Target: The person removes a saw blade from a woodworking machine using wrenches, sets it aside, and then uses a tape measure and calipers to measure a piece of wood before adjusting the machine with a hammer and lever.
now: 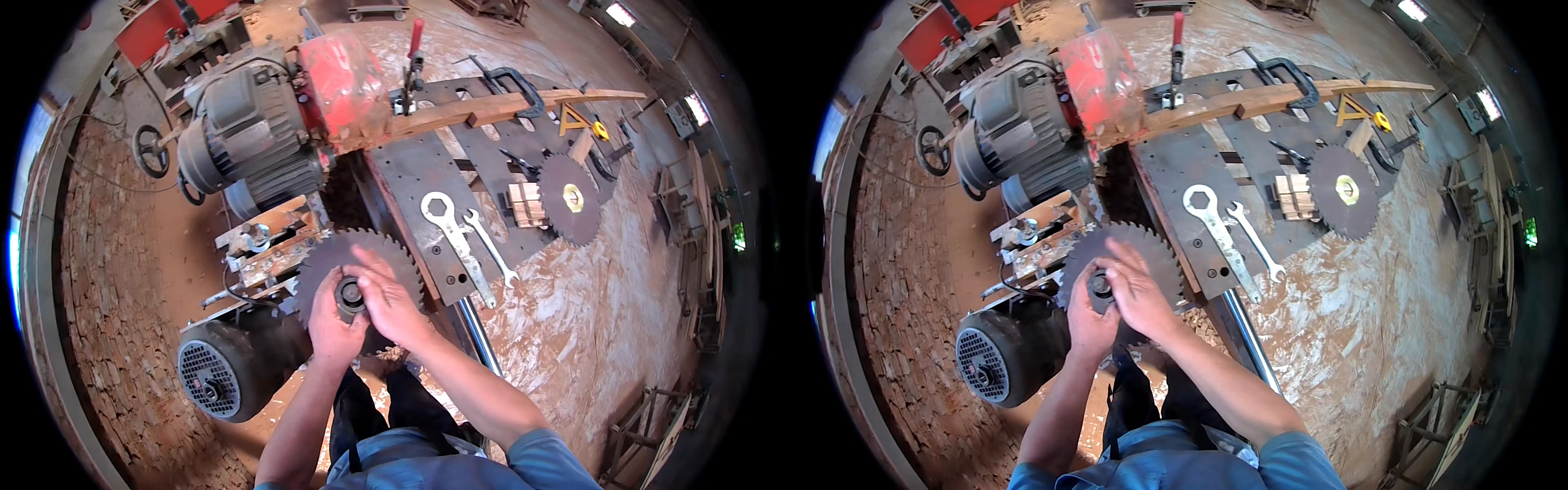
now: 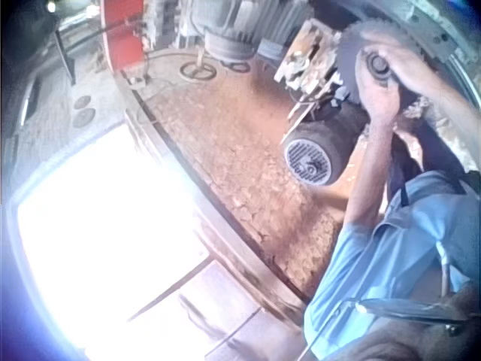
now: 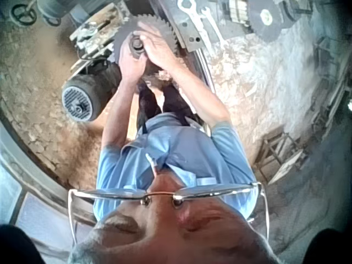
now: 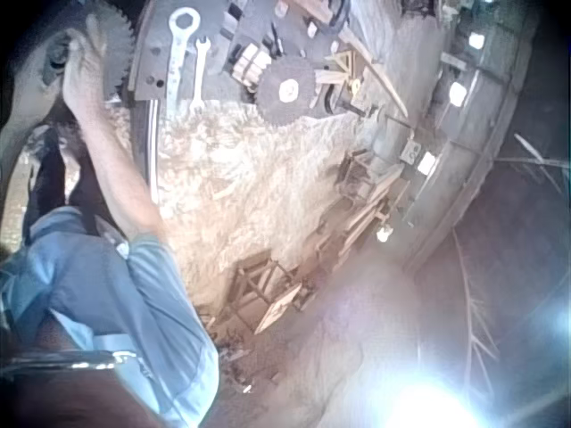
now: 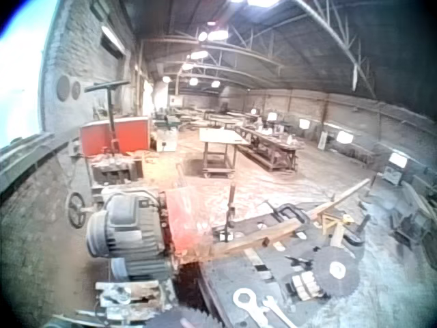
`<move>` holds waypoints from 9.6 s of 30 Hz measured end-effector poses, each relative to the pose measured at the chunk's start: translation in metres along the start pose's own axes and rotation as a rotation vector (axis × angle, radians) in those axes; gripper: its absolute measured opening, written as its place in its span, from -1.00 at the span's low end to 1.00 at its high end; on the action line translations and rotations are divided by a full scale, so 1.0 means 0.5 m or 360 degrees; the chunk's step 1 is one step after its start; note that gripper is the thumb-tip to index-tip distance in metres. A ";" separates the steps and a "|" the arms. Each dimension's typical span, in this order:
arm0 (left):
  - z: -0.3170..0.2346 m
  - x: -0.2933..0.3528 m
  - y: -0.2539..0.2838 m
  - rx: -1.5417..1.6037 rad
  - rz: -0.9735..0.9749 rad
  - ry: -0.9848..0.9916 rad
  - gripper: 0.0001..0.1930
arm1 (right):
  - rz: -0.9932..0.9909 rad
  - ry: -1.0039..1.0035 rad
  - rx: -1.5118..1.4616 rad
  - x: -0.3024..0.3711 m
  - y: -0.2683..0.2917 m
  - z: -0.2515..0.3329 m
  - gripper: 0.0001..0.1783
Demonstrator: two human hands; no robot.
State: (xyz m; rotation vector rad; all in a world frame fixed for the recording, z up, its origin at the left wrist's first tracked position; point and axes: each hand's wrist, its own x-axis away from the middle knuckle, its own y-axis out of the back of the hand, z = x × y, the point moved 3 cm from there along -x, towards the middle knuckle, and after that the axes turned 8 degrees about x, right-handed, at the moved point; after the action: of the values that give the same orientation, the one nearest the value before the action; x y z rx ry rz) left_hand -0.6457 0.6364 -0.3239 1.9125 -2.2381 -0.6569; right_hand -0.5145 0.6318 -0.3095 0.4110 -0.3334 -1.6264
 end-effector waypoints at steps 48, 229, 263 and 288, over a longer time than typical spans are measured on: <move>-0.056 -0.051 0.036 -0.0072 0.0469 0.0030 -0.44 | -0.0392 -0.1016 -0.0450 0.300 0.244 -0.213 -0.75; -0.093 0.230 0.094 0.1392 0.0518 0.1192 -0.82 | 0.0055 -0.0715 -0.0562 0.344 0.118 0.098 -0.76; -0.094 0.281 -0.058 0.2174 0.0456 0.1539 -0.68 | 0.0025 -0.1202 -0.2706 0.156 -0.206 0.256 -0.67; -0.024 0.274 0.111 0.1329 0.0624 0.0999 -0.69 | 0.0443 -0.1503 -0.2478 0.191 -0.107 0.190 -0.40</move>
State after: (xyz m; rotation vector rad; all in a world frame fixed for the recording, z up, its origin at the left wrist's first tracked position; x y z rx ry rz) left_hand -0.7180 0.5074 -0.3159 1.4762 -2.4571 0.9341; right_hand -0.6119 0.5396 -0.2555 -1.5237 0.2475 -1.2528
